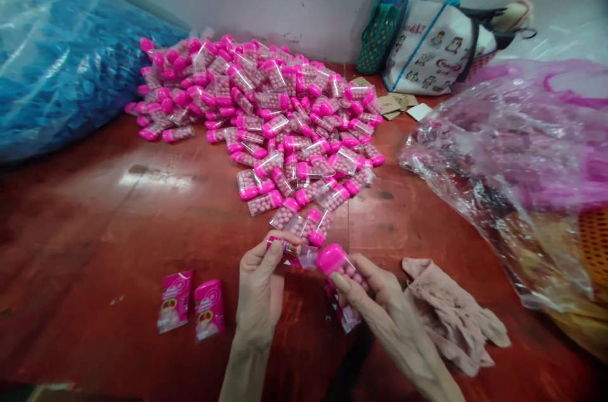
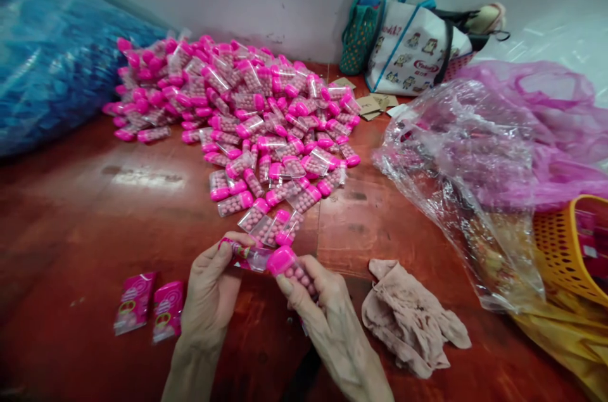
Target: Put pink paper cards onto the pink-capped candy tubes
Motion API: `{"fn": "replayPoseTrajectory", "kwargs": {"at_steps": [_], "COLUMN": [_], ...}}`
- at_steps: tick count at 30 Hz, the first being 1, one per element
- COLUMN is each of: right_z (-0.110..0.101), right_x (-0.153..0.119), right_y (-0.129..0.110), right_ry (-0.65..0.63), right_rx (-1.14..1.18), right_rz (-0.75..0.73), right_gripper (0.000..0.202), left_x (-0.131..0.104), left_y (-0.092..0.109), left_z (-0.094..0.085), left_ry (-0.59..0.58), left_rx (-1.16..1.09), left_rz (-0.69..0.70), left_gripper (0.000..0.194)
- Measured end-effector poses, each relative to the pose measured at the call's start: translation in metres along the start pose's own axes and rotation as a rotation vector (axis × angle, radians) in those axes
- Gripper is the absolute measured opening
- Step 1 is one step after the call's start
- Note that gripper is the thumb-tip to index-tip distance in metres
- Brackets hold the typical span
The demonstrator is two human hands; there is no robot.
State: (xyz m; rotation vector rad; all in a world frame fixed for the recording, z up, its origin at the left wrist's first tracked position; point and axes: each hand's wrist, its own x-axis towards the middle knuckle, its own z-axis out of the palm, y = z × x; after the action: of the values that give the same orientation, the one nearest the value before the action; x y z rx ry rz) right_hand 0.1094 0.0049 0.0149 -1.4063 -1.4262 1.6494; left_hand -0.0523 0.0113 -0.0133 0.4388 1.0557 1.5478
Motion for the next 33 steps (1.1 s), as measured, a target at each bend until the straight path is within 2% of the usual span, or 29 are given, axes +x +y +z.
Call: {"fn": "replayPoseTrajectory", "kwargs": {"at_steps": [3,8,11,15,20,26,31,33], "right_z": [0.002,-0.002,-0.004,-0.005,-0.005,0.0,0.0,0.0], "right_x": [0.001,-0.001,0.0,0.001,0.002,0.003,0.003,0.003], "right_y": [0.0,0.003,0.006,0.009,0.009,0.014,0.018,0.019], "right_ry": [-0.005,-0.16,-0.184,-0.194,-0.205,-0.14,-0.124,-0.126], "right_rx": [0.044,0.324,0.399,0.345,0.23,0.244,0.267,0.265], "right_rz": [0.03,0.141,0.181,0.166,0.112,0.107,0.096,0.093], "right_gripper": [0.026,0.03,0.03,0.029,0.025,0.023,0.023,0.025], "left_x": [-0.002,-0.002,-0.001,-0.001,-0.001,0.003,0.008,0.009], "left_y": [0.001,0.001,0.0,-0.002,-0.006,-0.01,-0.011,-0.011], "left_z": [0.0,-0.003,-0.006,-0.009,-0.01,-0.013,-0.019,-0.021], "left_ry": [-0.047,-0.122,-0.188,-0.235,-0.226,-0.227,-0.302,-0.333], "left_rx": [0.048,0.103,0.123,0.135,0.114,0.11,0.102,0.134], "left_rz": [0.043,0.073,0.042,0.002,-0.029,-0.07,-0.123,-0.165], "left_gripper": [0.014,0.016,0.016,0.016,0.016,0.017,0.041,0.038]}}
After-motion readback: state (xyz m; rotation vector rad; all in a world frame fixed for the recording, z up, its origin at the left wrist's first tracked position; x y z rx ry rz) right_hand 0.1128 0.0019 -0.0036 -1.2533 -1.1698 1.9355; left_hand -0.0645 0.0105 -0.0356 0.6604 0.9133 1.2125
